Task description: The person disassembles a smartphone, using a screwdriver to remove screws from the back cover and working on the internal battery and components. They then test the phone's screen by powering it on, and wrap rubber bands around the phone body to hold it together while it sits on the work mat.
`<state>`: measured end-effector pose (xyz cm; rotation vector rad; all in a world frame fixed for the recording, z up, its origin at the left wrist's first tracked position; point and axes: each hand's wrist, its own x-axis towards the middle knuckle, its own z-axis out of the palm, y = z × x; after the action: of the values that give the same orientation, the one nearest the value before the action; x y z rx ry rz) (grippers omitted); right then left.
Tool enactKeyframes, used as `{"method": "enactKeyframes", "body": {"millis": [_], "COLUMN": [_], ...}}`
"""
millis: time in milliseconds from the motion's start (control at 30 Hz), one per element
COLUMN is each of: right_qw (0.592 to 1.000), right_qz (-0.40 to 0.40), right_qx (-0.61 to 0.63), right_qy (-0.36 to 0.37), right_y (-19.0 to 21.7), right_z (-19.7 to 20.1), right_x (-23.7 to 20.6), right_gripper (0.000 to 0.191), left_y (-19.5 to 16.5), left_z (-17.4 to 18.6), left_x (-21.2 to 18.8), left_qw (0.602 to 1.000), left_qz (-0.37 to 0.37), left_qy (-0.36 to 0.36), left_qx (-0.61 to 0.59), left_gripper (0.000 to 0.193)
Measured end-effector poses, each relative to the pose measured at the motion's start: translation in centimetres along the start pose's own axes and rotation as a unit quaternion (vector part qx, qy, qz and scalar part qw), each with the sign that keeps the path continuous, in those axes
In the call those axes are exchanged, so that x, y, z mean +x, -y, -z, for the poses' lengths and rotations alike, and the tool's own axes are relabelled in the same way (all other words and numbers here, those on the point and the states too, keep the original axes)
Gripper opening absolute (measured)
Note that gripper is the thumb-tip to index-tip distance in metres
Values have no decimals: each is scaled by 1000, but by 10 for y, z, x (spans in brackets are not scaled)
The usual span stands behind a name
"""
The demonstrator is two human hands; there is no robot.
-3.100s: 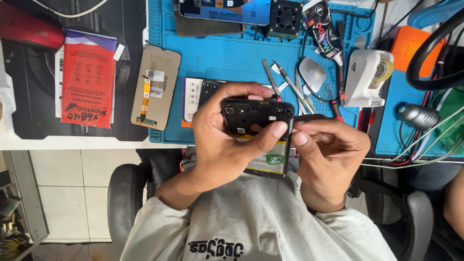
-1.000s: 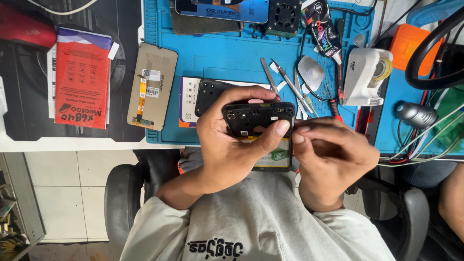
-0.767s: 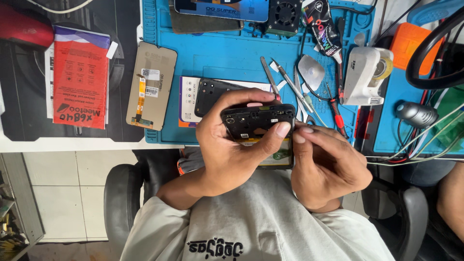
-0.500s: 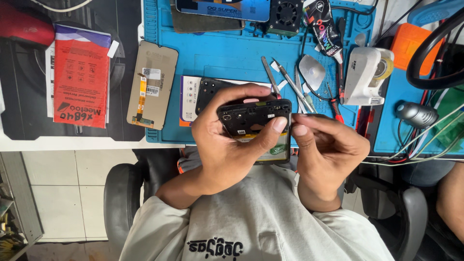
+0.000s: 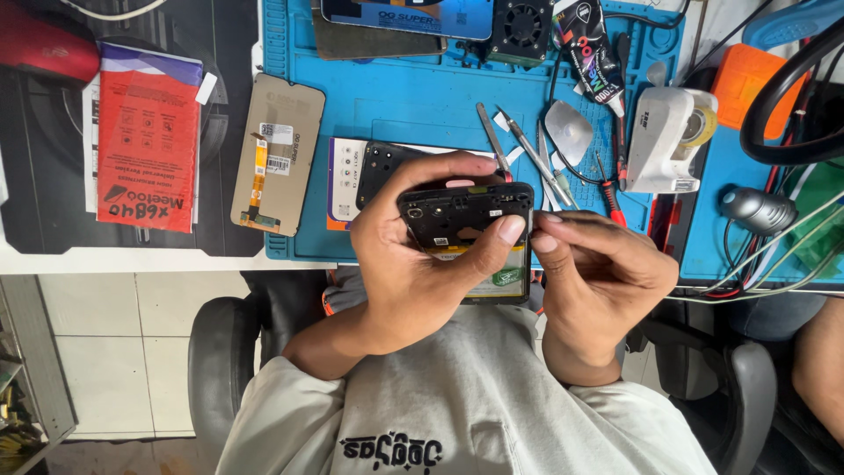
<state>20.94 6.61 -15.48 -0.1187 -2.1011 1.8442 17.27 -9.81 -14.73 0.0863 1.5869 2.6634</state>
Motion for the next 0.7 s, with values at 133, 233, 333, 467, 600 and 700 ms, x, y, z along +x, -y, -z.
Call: {"method": "enactKeyframes", "body": {"millis": [133,233,333,467,600,700], "right_qw": [1000,1000,1000,1000,1000,1000], "right_qz": [11,10,-3,0,1,-1], "right_qx": [-22,-22,-8,-7,-23,-27], "right_qy": [11,15,13,12,5,0], "right_y": [4,5,4,2,3,4], "right_z": [0,0,1,1,0,0], "right_x": [-4,-7,-9,-13,-16,-17], "right_gripper": [11,12,12,12,12,12], "left_y": [0,0,1,1,2,2], "left_z": [2,3,3,4,5,4], "left_x": [-5,-8,-11,-13,-15,-15], "left_qw": [1000,1000,1000,1000,1000,1000], "left_qz": [-1,-4,-6,11,14,11], "left_qy": [0,0,1,-3,-3,-4], "left_qx": [0,6,10,7,2,11], "left_gripper": [35,35,36,36,36,36]}}
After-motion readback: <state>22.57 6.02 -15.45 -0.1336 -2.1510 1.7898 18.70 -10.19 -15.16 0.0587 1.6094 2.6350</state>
